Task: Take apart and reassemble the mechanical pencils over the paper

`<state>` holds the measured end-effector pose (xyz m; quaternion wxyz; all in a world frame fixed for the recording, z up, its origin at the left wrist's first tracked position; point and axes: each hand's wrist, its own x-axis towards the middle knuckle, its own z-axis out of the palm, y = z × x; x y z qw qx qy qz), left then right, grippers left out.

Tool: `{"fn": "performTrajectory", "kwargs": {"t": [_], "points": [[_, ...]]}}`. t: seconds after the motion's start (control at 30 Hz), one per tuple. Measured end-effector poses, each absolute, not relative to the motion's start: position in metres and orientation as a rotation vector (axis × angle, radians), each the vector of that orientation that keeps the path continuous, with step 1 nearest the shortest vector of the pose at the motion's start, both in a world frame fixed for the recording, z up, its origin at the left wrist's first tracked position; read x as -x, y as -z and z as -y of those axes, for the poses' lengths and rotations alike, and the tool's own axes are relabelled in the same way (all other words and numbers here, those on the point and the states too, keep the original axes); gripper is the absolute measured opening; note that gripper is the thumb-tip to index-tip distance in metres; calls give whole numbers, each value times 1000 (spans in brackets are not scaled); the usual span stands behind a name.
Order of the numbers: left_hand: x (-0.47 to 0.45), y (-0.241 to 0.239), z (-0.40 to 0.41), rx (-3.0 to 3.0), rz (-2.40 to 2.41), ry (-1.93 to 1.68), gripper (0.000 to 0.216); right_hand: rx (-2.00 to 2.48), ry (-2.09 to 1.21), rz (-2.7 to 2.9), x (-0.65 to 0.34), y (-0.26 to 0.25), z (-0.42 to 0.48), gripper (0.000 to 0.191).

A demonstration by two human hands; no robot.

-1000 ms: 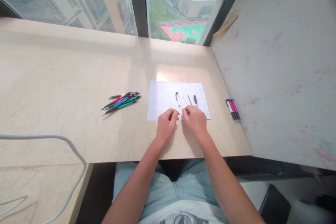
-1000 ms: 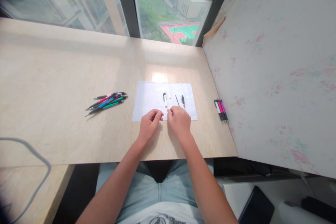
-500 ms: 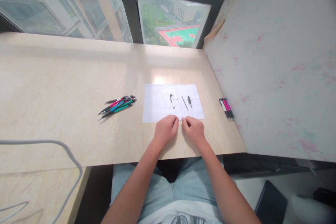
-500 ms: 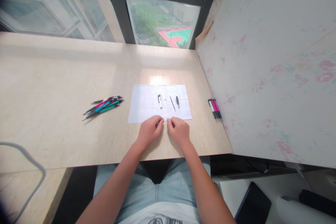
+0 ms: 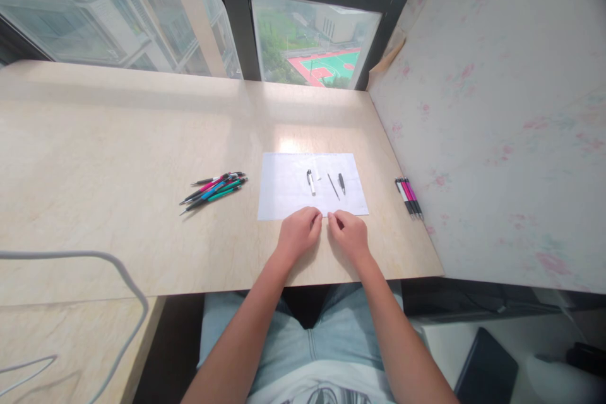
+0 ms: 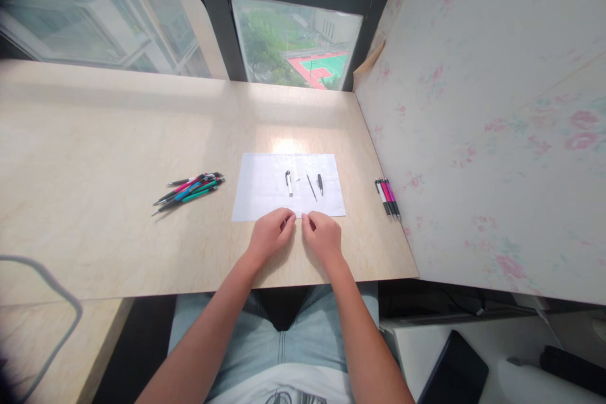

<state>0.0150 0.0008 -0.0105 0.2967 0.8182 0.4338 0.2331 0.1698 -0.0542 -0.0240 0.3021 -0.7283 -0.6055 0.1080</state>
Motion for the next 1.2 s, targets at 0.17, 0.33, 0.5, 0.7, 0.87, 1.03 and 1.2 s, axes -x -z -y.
{"fn": "performTrajectory", "kwargs": {"t": [0.17,0.33,0.5,0.7,0.87,1.03,1.2], "points": [[-15,11,-1,-2177,-1133,-639,24,1930,-295,1599,-170,23,55,42],[-15,12,0,-2155,-1123,-643,24,1926,-299,1601,-169,22,55,41],[-14,12,-1,-2092,-1117,-697,25,1854,-333,1546,-170,21,57,43],[-12,13,-3,-1993,-1125,-738,26,1808,-345,1402,-172,21,57,42],[-10,12,-5,-1831,-1100,-825,27,1903,-310,1394,-167,16,34,31],[-9,8,-5,-1717,-1098,-912,27,2167,-182,1583,-149,5,-4,25],[-7,10,-6,-1636,-1088,-975,26,2336,-159,1621,-136,0,-22,30]]}}
